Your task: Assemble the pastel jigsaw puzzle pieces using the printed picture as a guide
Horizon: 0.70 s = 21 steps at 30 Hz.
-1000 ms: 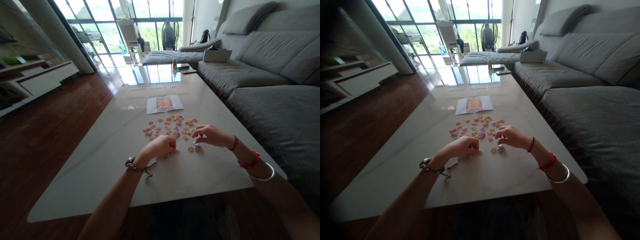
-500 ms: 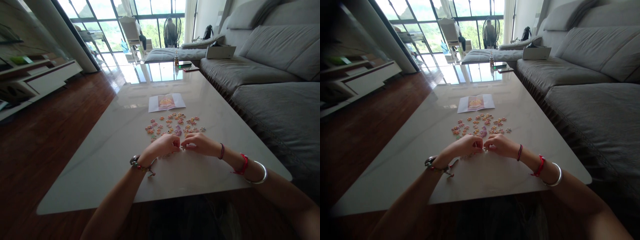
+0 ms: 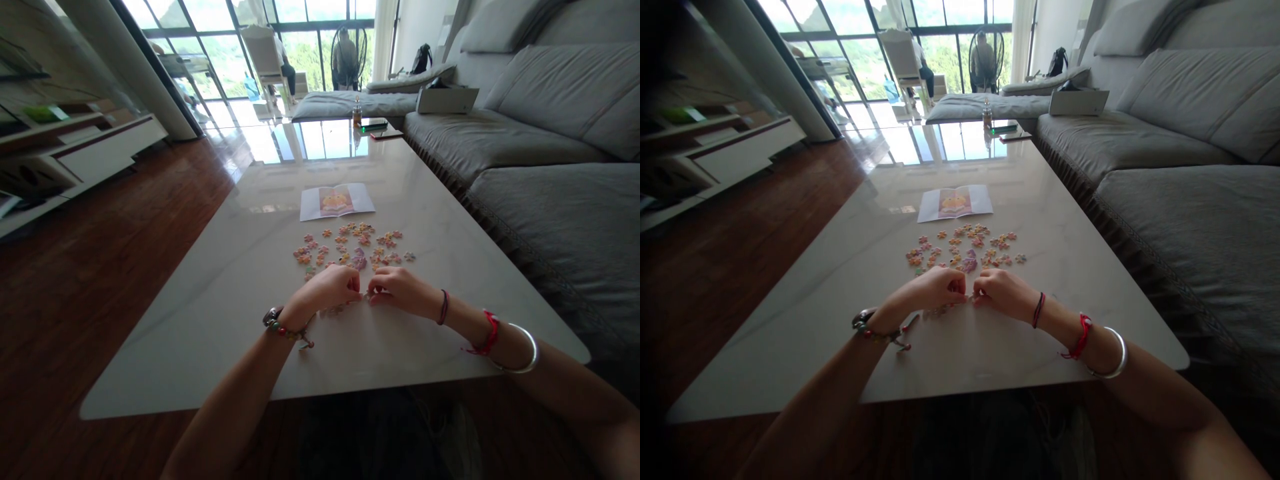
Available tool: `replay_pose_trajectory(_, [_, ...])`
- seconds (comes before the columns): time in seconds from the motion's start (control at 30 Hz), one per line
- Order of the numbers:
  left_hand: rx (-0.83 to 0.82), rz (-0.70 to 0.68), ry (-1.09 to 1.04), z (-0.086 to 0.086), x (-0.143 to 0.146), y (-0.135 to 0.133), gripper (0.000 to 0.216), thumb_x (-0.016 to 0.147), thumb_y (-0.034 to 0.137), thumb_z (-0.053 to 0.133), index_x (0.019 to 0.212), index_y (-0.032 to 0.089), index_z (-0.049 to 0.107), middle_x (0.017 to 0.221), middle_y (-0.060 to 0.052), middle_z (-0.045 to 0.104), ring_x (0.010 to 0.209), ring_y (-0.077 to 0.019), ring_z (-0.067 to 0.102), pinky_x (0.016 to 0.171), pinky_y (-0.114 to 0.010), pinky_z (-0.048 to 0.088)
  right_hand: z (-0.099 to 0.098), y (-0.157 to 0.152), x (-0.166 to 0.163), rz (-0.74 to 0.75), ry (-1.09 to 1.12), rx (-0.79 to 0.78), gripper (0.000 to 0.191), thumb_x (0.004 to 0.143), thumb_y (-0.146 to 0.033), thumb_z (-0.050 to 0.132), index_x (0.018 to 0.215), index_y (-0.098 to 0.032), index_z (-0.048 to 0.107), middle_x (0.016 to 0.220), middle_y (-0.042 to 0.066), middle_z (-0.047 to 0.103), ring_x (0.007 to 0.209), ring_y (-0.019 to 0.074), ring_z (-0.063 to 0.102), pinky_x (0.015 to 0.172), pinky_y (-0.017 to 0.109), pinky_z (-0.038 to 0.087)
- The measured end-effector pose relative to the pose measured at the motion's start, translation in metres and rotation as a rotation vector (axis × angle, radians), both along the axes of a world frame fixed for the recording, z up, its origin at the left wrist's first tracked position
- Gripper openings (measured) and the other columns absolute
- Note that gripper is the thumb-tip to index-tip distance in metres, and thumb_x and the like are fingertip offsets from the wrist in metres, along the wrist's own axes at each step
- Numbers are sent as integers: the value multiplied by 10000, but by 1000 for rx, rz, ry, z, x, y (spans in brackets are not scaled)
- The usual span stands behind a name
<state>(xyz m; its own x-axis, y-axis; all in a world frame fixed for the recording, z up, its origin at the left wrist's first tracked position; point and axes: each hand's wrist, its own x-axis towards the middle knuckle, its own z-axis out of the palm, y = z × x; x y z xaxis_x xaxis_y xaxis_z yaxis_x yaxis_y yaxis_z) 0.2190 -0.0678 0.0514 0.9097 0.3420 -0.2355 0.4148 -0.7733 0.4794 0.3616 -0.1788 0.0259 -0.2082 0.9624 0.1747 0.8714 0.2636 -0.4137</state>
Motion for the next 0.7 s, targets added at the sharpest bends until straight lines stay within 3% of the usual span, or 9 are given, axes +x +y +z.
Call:
replay_pose_trajectory(0.47, [14,-11,8,-2,0,2,73,641,231,543,616,165,564,519,50,501,487,-64,416,449,-184,269,6,-4,-5,-60,-124,-6,171,758,-294,559,731,-134,614,727,64,570,670,143,525,624,241,393])
replay_pose_trajectory(0.7, [-36,-3,10,-9,0,5,127,651,292,562,626,171,534,539,51,528,489,-67,449,441,-176,284,25,-6,37,190,-46,-135,105,739,-196,565,795,-163,648,724,23,576,637,96,512,627,201,391])
